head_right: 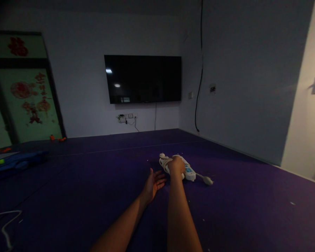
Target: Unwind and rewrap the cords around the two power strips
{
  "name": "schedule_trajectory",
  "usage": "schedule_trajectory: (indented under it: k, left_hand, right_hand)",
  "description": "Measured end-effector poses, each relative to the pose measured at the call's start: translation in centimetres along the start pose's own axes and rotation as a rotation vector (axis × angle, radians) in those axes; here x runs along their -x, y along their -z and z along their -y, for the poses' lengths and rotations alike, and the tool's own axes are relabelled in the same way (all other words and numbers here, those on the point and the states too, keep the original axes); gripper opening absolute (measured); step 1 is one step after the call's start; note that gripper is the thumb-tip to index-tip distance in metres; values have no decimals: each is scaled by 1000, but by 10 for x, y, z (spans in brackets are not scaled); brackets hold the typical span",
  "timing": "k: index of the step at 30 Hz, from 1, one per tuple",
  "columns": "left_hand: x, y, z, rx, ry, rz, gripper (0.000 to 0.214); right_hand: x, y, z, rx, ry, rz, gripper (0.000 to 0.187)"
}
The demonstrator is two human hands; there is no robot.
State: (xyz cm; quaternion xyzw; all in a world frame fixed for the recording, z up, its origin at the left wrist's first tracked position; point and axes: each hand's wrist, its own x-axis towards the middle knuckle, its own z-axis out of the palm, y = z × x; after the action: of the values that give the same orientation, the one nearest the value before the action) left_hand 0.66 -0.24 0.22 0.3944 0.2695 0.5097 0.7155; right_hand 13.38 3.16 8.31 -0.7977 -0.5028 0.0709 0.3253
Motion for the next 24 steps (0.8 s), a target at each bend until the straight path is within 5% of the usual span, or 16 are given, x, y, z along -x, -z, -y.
schedule_trajectory:
  k: [7,24]
  left_hand:
    - [-3,0,1,-4,17,-12,71]
    - [-9,0,2,11,47,-18,68]
  right_hand:
    - [4,-16,1,53,175,34,55]
    - [16,-25,10,103,77,-83,40]
